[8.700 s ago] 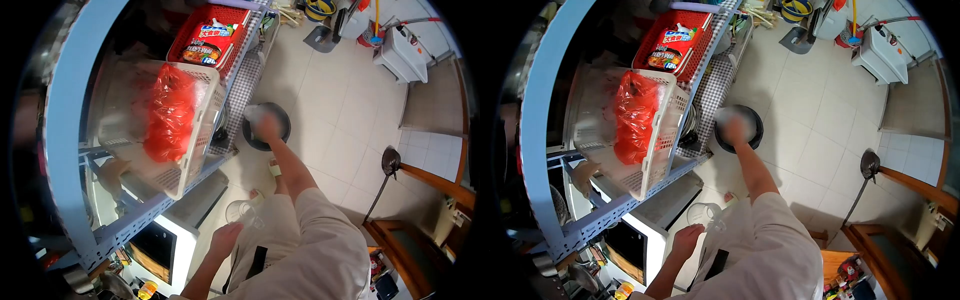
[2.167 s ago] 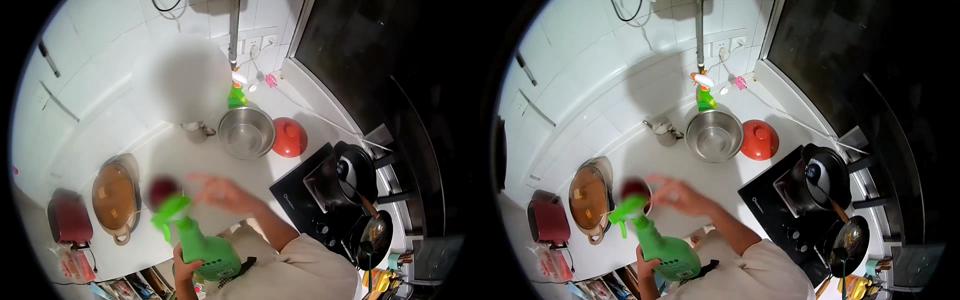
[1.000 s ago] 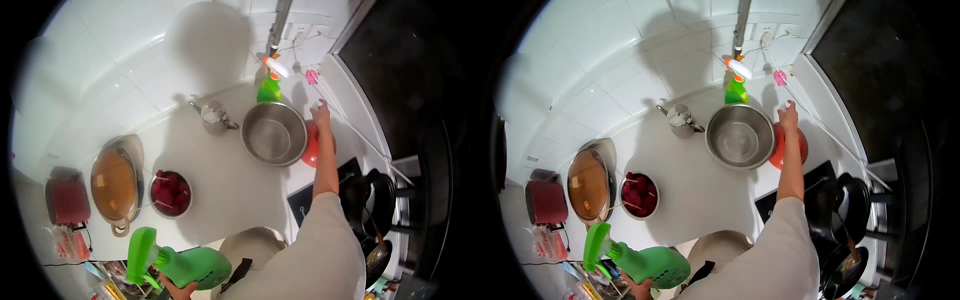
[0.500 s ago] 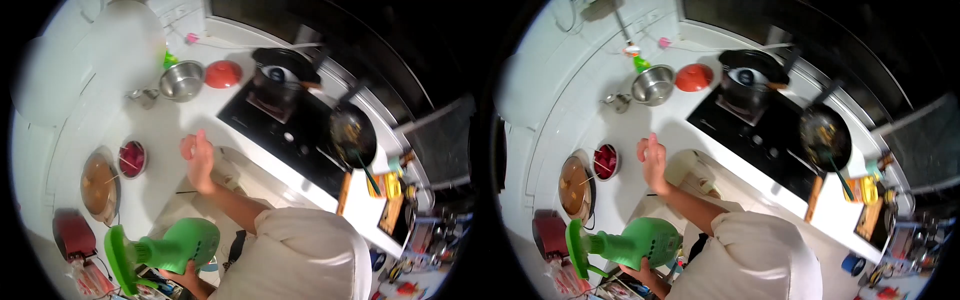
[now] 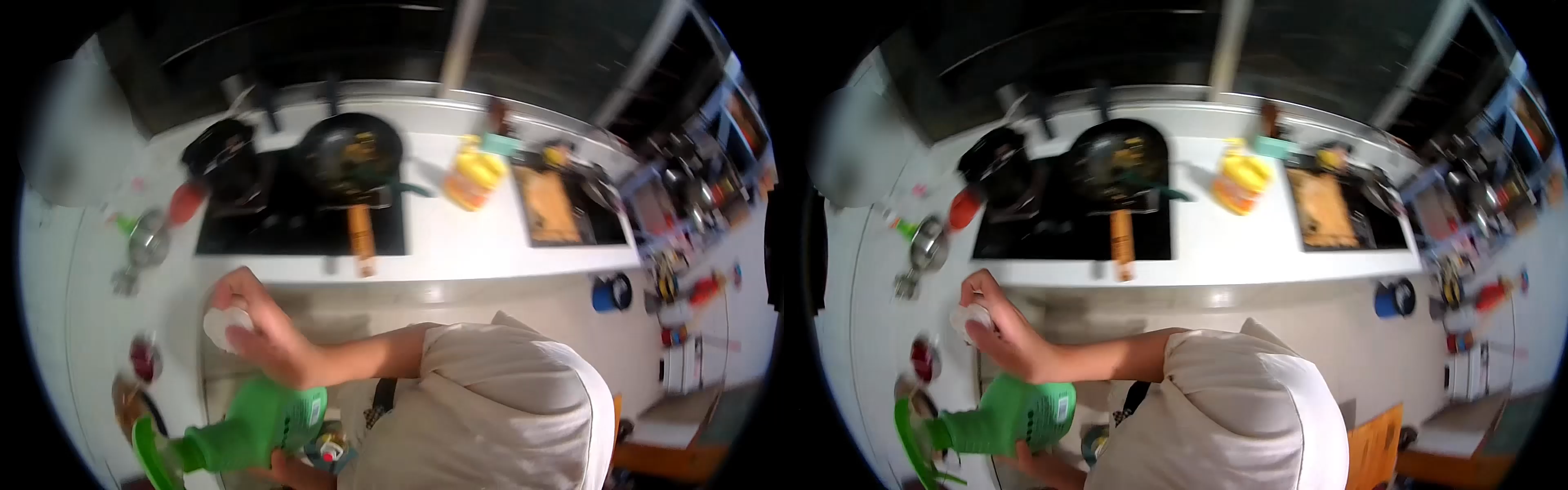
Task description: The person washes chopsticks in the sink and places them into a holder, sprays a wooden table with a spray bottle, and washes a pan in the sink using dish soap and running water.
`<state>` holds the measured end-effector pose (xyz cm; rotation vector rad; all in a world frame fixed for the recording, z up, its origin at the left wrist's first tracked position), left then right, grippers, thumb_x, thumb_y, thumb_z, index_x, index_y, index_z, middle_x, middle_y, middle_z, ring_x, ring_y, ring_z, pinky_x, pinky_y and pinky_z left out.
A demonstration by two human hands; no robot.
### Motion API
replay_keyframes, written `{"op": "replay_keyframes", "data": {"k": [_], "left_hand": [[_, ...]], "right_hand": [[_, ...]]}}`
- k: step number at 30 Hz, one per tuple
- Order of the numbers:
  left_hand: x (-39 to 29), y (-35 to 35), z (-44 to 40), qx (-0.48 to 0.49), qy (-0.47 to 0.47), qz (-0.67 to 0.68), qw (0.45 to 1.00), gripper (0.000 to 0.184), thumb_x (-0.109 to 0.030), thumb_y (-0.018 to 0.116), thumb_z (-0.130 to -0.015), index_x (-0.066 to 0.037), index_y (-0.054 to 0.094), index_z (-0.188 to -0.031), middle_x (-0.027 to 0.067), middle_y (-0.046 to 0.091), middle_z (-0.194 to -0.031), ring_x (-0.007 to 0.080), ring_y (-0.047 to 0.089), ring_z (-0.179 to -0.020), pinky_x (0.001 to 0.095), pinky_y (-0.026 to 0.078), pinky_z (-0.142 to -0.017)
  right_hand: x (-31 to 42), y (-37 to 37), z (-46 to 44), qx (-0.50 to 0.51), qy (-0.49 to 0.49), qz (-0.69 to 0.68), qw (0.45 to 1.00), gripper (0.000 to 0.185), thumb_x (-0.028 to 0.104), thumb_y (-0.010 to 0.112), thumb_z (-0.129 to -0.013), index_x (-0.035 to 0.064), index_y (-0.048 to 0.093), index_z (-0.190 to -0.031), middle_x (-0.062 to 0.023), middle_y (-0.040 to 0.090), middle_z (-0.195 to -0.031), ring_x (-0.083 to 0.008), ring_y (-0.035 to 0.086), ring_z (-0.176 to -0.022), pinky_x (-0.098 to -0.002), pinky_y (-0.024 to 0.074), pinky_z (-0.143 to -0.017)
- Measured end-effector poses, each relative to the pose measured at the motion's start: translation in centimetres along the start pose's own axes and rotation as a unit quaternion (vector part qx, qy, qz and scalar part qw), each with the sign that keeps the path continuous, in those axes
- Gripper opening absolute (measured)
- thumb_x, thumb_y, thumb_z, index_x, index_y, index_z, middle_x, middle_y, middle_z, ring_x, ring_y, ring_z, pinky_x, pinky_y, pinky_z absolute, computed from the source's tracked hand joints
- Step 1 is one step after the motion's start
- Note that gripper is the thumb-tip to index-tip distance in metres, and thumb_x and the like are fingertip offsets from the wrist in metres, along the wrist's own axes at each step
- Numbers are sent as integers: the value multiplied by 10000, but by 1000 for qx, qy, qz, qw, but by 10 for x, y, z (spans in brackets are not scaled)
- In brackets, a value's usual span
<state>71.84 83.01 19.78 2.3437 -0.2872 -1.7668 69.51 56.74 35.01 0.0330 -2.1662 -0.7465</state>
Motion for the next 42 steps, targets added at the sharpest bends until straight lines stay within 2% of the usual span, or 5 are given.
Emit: {"op": "replay_keyframes", "data": {"k": [7,9,16,25,42], "left_hand": [[4,110,117,205,-105,38,972,819,-246,708,-659,18,310,-1325,182,432,-1249,301,468,-1091,438,399,-920],[-3,136,139,253,-118,55,959,822,-249,709,-659,17,309,-1326,182,431,-1250,301,468,-1091,438,399,-920],[-6,255,214,440,-178,107,874,831,-258,712,-659,12,306,-1331,181,429,-1253,301,465,-1095,435,400,-919],[-6,351,350,593,-289,2,752,894,-239,724,-638,-15,255,-1366,158,390,-1295,301,408,-1171,435,351,-967],[-20,530,662,762,-156,-7,628,1021,-303,819,-564,-1,236,-1346,159,403,-1255,269,435,-1139,413,361,-955]], "right_hand": [[239,-257,164,-340,-137,294,883,395,35,650,-799,87,420,-1117,-51,488,-1043,-127,517,-878,-270,445,-736],[329,-354,262,-507,-101,445,731,436,67,663,-804,77,439,-1178,-67,575,-996,-128,570,-885,-259,474,-730],[462,-297,576,-759,-333,325,455,299,138,614,-871,14,539,-1133,-32,593,-953,-93,574,-842,-217,466,-705],[298,-356,781,-831,-197,-234,464,173,213,660,-838,102,603,-957,-5,636,-848,-108,601,-748,-229,490,-582],[707,-711,880,-801,-162,203,539,425,362,514,-897,95,419,-1213,-68,581,-1060,-195,651,-818,-293,528,-521]]}}
Point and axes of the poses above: each hand's wrist, its own z-axis away from the middle knuckle, its own y-axis out of the palm, x = y × z, the point moved 8 cm from there along -z, towards the middle knuckle
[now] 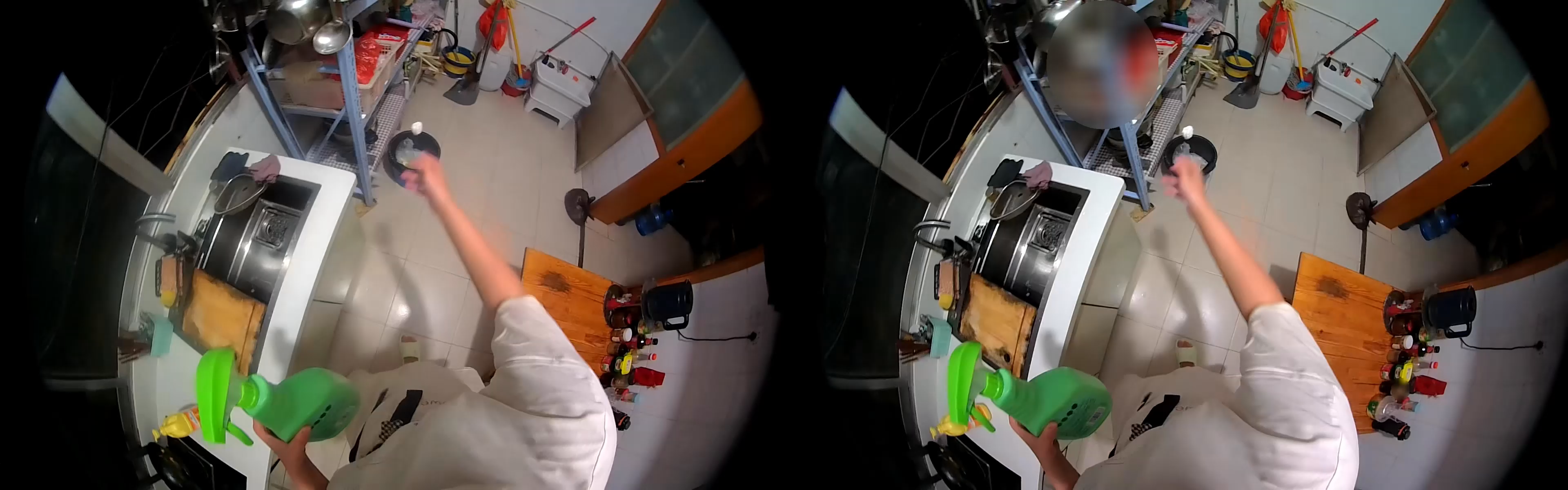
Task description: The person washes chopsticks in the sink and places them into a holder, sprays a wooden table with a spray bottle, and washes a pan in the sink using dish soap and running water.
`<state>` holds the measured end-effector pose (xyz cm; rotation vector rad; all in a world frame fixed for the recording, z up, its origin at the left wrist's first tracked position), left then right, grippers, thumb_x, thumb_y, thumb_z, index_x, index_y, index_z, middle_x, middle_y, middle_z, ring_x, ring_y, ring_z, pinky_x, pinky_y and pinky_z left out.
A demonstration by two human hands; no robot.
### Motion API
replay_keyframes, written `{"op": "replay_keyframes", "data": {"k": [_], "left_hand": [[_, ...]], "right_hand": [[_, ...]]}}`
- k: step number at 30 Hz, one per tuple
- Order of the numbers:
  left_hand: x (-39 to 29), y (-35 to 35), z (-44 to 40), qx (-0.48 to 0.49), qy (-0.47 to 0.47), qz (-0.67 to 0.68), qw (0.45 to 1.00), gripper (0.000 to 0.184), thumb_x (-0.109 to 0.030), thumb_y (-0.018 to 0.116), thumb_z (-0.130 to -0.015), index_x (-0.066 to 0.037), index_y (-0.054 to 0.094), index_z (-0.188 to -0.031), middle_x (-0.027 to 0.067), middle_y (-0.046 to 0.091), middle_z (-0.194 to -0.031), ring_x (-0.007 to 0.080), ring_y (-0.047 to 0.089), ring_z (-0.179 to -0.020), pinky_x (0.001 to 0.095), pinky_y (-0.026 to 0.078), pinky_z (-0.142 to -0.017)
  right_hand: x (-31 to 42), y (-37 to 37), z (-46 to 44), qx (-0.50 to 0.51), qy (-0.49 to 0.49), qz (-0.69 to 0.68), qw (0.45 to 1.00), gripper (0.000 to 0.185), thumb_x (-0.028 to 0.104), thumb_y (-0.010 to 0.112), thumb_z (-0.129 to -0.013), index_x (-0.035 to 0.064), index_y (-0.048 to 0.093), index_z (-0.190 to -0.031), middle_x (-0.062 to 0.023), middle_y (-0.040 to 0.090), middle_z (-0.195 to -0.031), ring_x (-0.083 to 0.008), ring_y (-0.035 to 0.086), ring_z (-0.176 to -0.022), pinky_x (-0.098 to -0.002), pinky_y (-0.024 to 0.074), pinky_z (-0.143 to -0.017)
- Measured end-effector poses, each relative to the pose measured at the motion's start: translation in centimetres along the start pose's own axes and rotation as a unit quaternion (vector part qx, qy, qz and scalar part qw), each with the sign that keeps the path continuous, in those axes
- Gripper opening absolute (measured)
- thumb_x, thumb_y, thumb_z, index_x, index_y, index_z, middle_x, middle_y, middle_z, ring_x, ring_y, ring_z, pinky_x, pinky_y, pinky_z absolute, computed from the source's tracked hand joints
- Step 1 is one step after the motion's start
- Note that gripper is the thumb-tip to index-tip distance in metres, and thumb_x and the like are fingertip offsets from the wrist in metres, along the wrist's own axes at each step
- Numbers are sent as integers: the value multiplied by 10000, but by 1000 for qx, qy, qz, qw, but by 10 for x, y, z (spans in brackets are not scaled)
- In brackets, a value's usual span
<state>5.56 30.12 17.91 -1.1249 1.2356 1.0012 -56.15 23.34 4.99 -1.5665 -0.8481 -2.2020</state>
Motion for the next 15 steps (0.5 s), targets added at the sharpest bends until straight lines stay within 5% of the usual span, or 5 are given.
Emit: {"op": "replay_keyframes", "data": {"k": [2,4,9,14,15], "left_hand": [[-10,43,-29,43,11,-2,999,968,-302,820,-564,2,297,-1320,154,444,-1226,259,466,-1111,400,384,-931],[-22,90,-69,88,27,-1,996,917,-300,820,-564,6,357,-1294,150,484,-1198,249,497,-1084,386,408,-908],[-38,263,-123,445,24,12,895,674,-268,830,-543,-27,578,-1120,89,626,-1033,198,605,-937,318,481,-780],[-78,425,-85,785,140,96,596,655,-204,825,-532,-72,589,-1129,57,646,-958,157,608,-863,296,476,-760],[-68,440,-64,867,43,5,496,670,-193,828,-518,-76,587,-1132,58,645,-956,154,599,-857,295,474,-762]], "right_hand": [[13,43,85,152,-39,96,983,480,234,545,-890,69,374,-1307,-83,575,-1151,-166,621,-915,-279,521,-601],[36,71,161,316,-54,48,946,685,130,668,-799,83,310,-1381,-106,514,-1264,-197,525,-1119,-358,483,-876],[160,74,232,354,-148,51,922,960,112,780,-667,98,209,-1438,-119,418,-1368,-217,397,-1262,-422,332,-1038],[214,46,267,325,-225,35,918,797,20,745,-648,58,385,-1358,-145,501,-1283,-244,518,-1145,-372,442,-926],[210,36,271,275,-236,44,931,797,20,745,-648,58,385,-1358,-145,501,-1283,-244,518,-1145,-372,442,-926]]}}
Point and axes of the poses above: each hand's wrist, its own z-axis away from the middle knuckle, its own y-axis out of the palm, x = y × z, the point moved 8 cm from there along -z, towards the middle knuckle
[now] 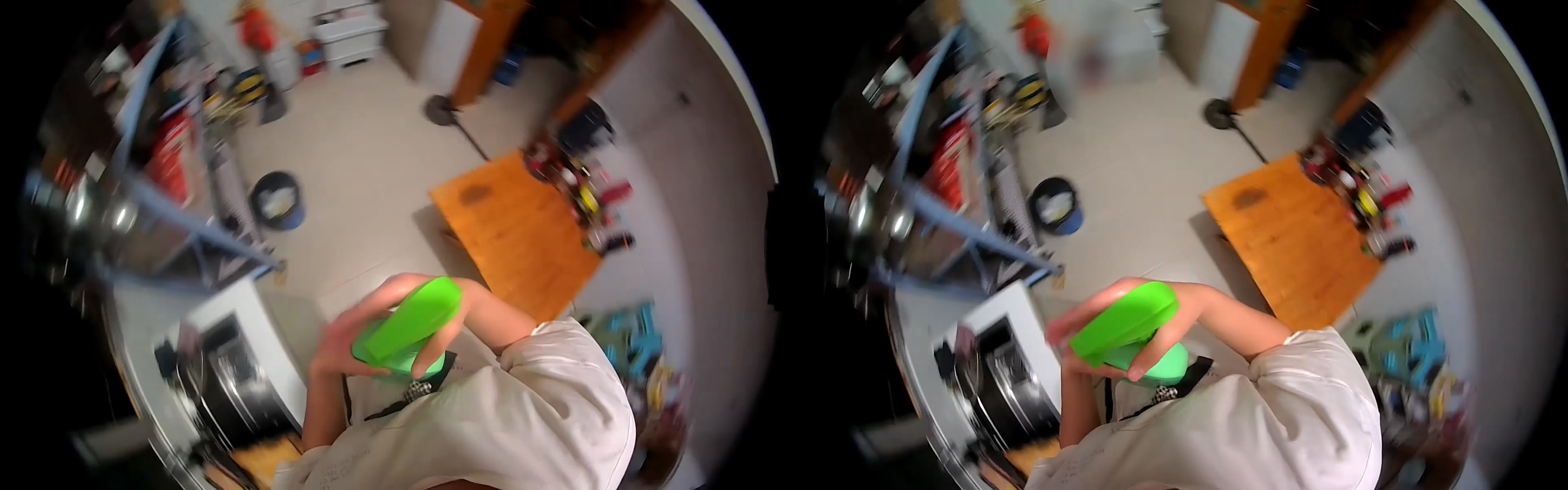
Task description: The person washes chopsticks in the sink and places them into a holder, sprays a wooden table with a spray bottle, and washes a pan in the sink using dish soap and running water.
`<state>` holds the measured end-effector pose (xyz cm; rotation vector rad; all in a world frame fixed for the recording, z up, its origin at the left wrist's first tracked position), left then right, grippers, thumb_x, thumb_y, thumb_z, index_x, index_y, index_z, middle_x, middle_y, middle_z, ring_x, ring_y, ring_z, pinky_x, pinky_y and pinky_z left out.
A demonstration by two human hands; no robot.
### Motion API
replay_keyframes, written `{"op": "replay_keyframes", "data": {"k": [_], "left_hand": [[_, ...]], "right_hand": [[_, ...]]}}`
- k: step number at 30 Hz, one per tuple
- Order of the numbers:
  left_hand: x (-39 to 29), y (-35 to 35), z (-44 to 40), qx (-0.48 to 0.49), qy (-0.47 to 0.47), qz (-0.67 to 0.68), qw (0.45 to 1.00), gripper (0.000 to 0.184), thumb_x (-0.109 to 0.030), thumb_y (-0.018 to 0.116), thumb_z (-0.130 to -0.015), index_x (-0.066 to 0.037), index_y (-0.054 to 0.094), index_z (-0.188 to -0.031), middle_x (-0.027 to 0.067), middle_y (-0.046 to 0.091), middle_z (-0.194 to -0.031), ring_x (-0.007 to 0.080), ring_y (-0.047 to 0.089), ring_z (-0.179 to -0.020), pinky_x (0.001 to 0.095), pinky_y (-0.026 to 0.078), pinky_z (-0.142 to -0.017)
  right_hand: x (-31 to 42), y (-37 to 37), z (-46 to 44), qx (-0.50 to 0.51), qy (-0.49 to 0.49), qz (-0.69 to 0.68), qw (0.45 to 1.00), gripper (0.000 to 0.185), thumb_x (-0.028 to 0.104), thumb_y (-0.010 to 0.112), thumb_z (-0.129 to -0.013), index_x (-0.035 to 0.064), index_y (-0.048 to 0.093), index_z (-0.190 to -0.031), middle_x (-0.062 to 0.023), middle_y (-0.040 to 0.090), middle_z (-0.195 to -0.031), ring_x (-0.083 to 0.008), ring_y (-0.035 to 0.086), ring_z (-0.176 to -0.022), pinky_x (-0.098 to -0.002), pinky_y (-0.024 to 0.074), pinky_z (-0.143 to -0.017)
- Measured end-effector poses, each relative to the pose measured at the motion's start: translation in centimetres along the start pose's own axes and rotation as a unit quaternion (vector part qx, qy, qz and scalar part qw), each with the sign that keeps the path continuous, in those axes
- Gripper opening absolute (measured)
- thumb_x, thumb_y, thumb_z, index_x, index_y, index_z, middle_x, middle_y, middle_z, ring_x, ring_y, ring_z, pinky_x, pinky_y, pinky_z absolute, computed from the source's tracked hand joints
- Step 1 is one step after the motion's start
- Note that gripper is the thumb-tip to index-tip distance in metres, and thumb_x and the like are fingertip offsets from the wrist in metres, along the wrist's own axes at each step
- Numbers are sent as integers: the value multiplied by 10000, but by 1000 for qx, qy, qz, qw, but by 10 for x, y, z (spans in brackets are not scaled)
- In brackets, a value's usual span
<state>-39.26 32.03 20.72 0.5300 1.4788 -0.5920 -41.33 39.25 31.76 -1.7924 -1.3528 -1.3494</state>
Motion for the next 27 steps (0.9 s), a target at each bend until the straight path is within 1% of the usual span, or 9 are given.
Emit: {"op": "replay_keyframes", "data": {"k": [2,6,8,13,15,18,22,23,27], "left_hand": [[26,31,-35,165,-128,26,978,686,-182,830,-503,-79,584,-1136,58,644,-954,152,589,-850,294,471,-764],[-29,66,-95,206,266,79,938,692,-107,776,-570,-69,519,-1212,83,618,-1040,157,570,-927,312,467,-808],[26,80,-143,126,-22,228,965,571,-71,708,-687,-36,498,-1217,88,618,-1045,163,577,-958,309,459,-839],[77,52,-179,-6,-94,149,984,388,-87,586,-849,0,482,-1214,117,593,-1104,197,564,-1036,304,458,-878],[99,62,-195,-44,-146,179,972,364,-112,580,-862,-3,492,-1198,109,613,-1057,182,587,-974,297,461,-864],[111,63,-221,-74,-170,135,973,332,-134,559,-884,1,500,-1182,107,618,-1044,179,602,-946,296,468,-855],[100,56,-277,-90,-126,64,986,309,-173,547,-893,-9,521,-1155,91,627,-1011,175,616,-921,305,493,-808],[99,49,-284,-119,-121,66,983,314,-181,551,-893,-11,521,-1155,88,626,-1009,172,616,-917,302,489,-809],[104,67,-311,-143,-125,85,978,319,-203,549,-900,-20,520,-1160,79,622,-1007,169,615,-907,298,482,-808]], "right_hand": [[7,0,33,-2,-49,-95,994,623,-32,706,-653,31,503,-1238,-147,571,-1172,-230,597,-1015,-322,500,-798],[16,-33,135,-313,71,274,907,363,20,583,-751,23,561,-1114,-109,603,-1028,-160,587,-783,-269,476,-657],[37,-50,202,-527,18,123,841,395,61,565,-707,-19,538,-1092,-83,587,-899,-145,541,-661,-268,454,-601],[165,-12,296,-692,-196,346,603,429,70,529,-705,-66,485,-1110,-70,546,-868,-82,471,-618,-236,438,-596],[162,-30,360,-768,-113,500,384,354,21,533,-767,38,551,-1120,-65,581,-987,-94,488,-640,-238,431,-614],[88,-108,451,-785,83,447,421,350,-26,521,-685,25,628,-1015,-35,654,-882,-82,536,-661,-235,443,-614],[184,-78,474,-795,54,481,364,377,-30,486,-698,14,616,-1049,-48,646,-937,-72,504,-622,-218,437,-604],[194,-63,488,-808,-73,437,389,370,-16,476,-718,6,597,-1067,-50,631,-967,-66,486,-611,-215,433,-601],[118,-119,548,-869,33,175,462,341,-17,464,-745,39,576,-1062,-27,612,-908,-64,475,-576,-216,406,-538]]}}
Point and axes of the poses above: each hand's wrist, its own z-axis away from the middle knuckle, its own y-axis out of the palm, x = y × z, the point moved 8 cm from there along -z, towards the middle knuckle
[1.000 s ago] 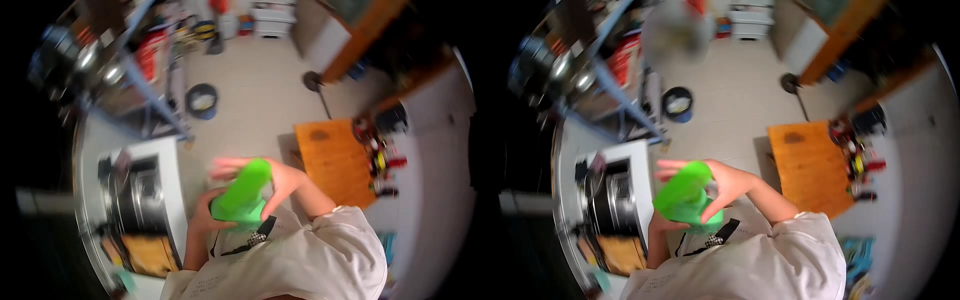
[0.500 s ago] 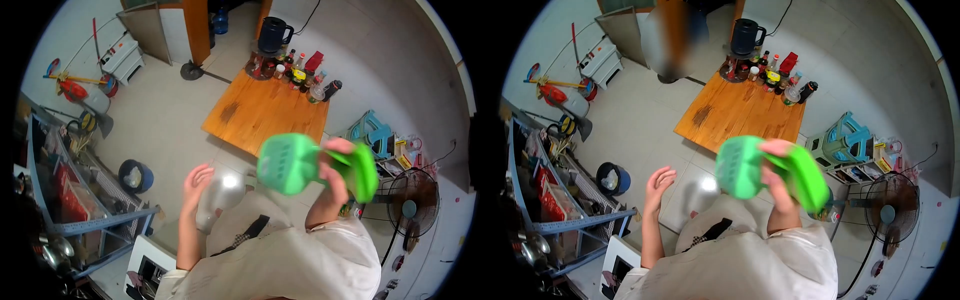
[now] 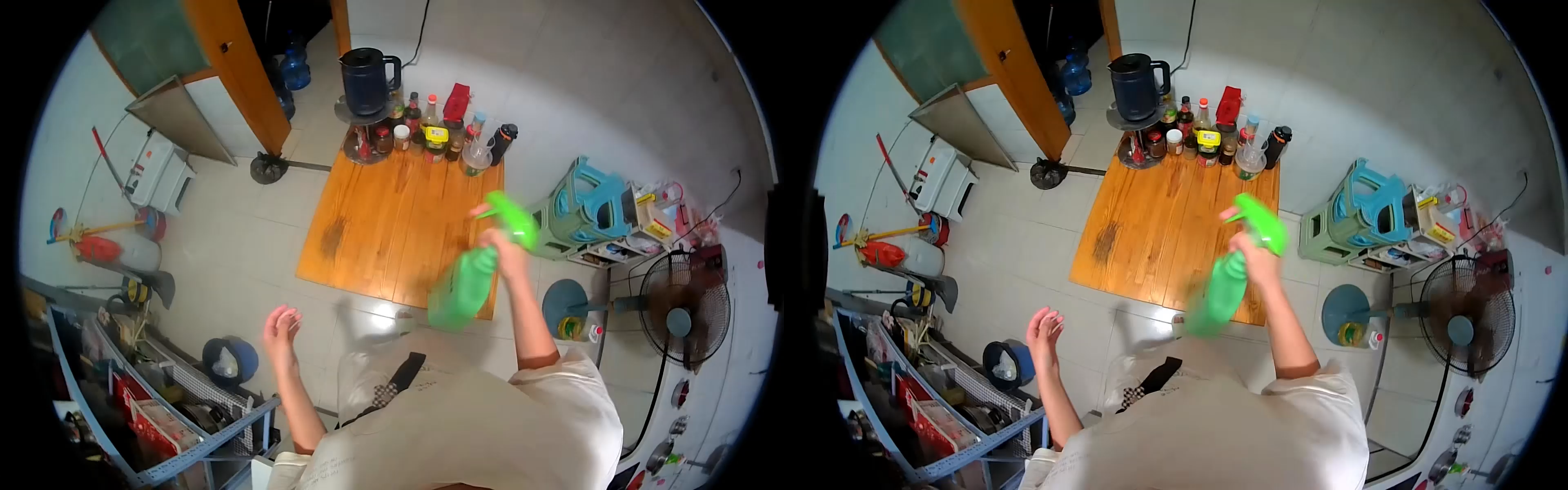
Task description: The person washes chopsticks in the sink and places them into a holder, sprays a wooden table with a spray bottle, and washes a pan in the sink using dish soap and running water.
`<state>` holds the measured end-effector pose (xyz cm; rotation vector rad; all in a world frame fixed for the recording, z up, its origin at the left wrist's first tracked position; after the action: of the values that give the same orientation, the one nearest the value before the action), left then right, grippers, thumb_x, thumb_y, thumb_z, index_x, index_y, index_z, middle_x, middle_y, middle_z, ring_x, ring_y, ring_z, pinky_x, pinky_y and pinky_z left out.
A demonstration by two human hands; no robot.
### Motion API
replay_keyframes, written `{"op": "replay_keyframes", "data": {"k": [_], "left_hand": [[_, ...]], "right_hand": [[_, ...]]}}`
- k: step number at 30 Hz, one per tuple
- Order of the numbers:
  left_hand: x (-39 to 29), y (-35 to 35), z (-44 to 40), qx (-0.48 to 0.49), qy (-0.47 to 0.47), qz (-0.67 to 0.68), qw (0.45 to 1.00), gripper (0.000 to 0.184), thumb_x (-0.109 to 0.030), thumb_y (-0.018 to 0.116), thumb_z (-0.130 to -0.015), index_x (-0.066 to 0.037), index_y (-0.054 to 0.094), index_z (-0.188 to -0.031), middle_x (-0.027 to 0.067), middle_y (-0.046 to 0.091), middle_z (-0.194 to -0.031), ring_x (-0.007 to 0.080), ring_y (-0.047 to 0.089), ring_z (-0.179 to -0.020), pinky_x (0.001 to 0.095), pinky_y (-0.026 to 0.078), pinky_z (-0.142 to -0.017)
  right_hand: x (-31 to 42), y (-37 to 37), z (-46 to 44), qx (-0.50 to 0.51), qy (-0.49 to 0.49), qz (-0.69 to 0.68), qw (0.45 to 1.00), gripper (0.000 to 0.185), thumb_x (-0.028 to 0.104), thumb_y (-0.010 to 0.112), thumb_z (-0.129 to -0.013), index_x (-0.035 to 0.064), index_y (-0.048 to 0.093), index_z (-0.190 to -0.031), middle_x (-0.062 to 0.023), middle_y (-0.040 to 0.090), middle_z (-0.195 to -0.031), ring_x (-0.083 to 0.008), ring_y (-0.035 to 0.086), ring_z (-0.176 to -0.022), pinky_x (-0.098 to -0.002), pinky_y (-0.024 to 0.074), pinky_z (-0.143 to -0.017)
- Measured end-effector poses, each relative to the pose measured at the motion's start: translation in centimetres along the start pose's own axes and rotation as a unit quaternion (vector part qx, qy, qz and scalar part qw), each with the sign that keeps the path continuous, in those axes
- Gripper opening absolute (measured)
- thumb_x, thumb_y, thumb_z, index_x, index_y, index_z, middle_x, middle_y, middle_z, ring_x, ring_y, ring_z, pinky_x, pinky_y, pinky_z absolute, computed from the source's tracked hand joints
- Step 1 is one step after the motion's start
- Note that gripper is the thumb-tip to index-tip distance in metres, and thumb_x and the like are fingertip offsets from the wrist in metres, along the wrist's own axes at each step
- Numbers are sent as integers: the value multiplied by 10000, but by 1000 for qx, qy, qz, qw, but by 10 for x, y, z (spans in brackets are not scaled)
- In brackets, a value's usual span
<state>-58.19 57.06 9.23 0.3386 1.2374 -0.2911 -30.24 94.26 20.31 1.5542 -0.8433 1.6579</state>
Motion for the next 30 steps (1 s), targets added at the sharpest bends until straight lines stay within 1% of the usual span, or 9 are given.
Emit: {"op": "replay_keyframes", "data": {"k": [1,2,3,5,8,11,18,21,30], "left_hand": [[2,9,-4,19,-7,17,1000,316,-202,543,-903,-22,520,-1161,79,621,-1010,169,615,-908,296,484,-805],[8,12,-10,19,-18,1,1000,302,-201,539,-906,-22,528,-1148,77,623,-1003,168,618,-897,291,488,-796],[10,17,-21,22,-22,-1,1000,302,-201,539,-906,-22,528,-1148,77,623,-1003,168,618,-897,291,488,-796],[10,11,-31,62,-19,-36,997,277,-178,533,-903,-23,539,-1133,78,626,-991,171,622,-880,288,493,-788],[28,-12,-61,36,-55,-43,997,258,-155,518,-903,-22,547,-1121,82,628,-978,173,626,-864,284,493,-783],[33,-21,-88,48,-84,-37,995,249,-157,533,-888,-14,553,-1090,76,637,-937,151,621,-839,257,486,-748],[32,-40,-169,105,-87,-95,986,242,-138,484,-896,-24,555,-1098,79,628,-966,170,632,-835,269,494,-740],[25,-40,-193,113,-83,-104,985,239,-128,484,-891,-29,560,-1095,79,629,-962,168,632,-839,268,492,-739],[41,-42,-238,155,-127,-133,971,215,-101,459,-898,-41,571,-1072,76,634,-952,165,629,-843,267,489,-725]], "right_hand": [[-18,13,-6,-27,-94,8,995,332,-42,515,-711,50,604,-1018,-15,616,-810,-60,504,-587,-223,416,-532],[-26,26,-2,-45,-220,246,943,314,-38,569,-681,48,631,-976,-23,626,-768,-93,563,-628,-259,452,-564],[-55,33,-3,-29,-273,238,932,325,5,624,-651,61,641,-970,-86,645,-781,-207,625,-655,-316,481,-590],[-143,30,-27,7,-103,311,945,285,56,634,-654,50,639,-938,-157,634,-782,-331,616,-687,-364,489,-608],[-196,18,-49,-26,-47,383,922,249,79,630,-649,38,631,-895,-194,614,-776,-375,589,-708,-378,489,-614],[-189,23,-57,-92,-52,336,936,198,101,613,-651,37,626,-838,-195,612,-763,-383,586,-717,-394,487,-621],[-218,48,-77,-108,36,386,915,178,129,613,-644,32,603,-793,-200,605,-750,-387,578,-717,-410,469,-621],[-229,47,-79,-120,75,419,897,213,148,620,-656,59,623,-850,-204,620,-848,-391,585,-810,-434,483,-699],[-257,34,-75,-166,148,413,883,225,136,604,-668,50,624,-874,-203,630,-840,-391,594,-819,-437,483,-705]]}}
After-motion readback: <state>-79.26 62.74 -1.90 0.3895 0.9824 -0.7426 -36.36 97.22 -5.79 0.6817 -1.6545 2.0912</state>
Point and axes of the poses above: each hand's wrist, its own z-axis away from the middle knuckle, its own y-axis out of the palm, x = y × z, the point moved 8 cm from there along -z, towards the middle knuckle
